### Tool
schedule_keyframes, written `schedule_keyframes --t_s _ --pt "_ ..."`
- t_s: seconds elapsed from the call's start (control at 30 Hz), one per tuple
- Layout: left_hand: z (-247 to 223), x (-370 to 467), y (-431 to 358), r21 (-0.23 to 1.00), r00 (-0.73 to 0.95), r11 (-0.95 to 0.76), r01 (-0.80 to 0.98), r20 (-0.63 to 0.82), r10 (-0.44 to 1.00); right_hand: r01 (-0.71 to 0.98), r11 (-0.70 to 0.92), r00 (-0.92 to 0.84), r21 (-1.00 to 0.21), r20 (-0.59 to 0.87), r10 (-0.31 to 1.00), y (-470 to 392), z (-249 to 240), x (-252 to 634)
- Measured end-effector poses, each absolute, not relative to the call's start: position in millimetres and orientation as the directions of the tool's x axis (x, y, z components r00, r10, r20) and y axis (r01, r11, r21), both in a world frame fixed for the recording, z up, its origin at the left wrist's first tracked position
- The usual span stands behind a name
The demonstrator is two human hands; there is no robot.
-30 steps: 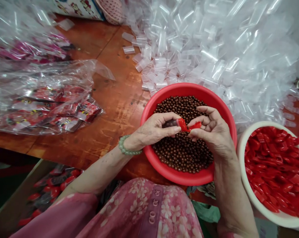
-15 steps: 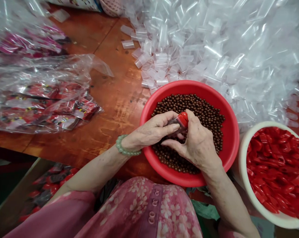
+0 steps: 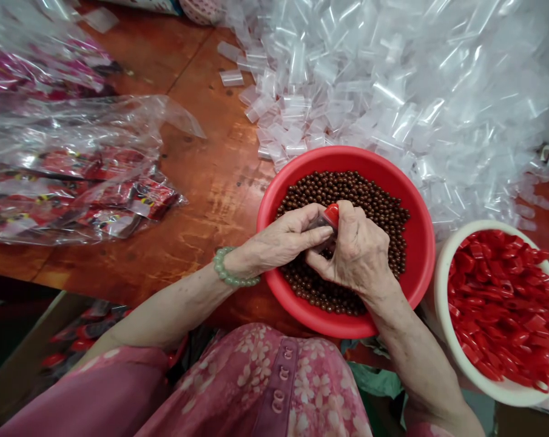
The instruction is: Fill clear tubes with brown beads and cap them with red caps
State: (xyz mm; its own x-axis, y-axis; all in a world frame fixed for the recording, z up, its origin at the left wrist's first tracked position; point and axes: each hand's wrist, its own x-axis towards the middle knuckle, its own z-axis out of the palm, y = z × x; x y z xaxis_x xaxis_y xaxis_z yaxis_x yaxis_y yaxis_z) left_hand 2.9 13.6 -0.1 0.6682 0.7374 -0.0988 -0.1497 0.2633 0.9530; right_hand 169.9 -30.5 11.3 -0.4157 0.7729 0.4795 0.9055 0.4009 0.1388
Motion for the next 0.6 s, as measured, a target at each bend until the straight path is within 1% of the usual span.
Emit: schedule_keyframes --t_s 0.17,0.37,0.5,0.6 --pt "-0.8 4.0 12.2 0.948 0.657 0.28 -0.148 -0.118 0.745 0.894 0.432 -0.44 0.117 0.414 0.797 -29.6 8.7 173.3" --pt "-0.8 5.3 13.6 0.954 0.635 0.271 -0.131 -0.129 0.762 0.885 0.46 -0.448 0.066 0.386 0.806 -29.7 9.6 170.2" --pt "4.1 5.3 12.1 0.894 0.601 0.368 -0.256 -0.151 0.785 0.892 0.452 -0.434 0.014 0.308 0.847 -30.0 13.1 168.5" --pt "7.9 5.9 11.0 0.823 0.609 0.461 -0.332 -0.186 0.771 0.896 0.442 -0.403 -0.041 0.345 0.848 -30.5 14.1 167.9"
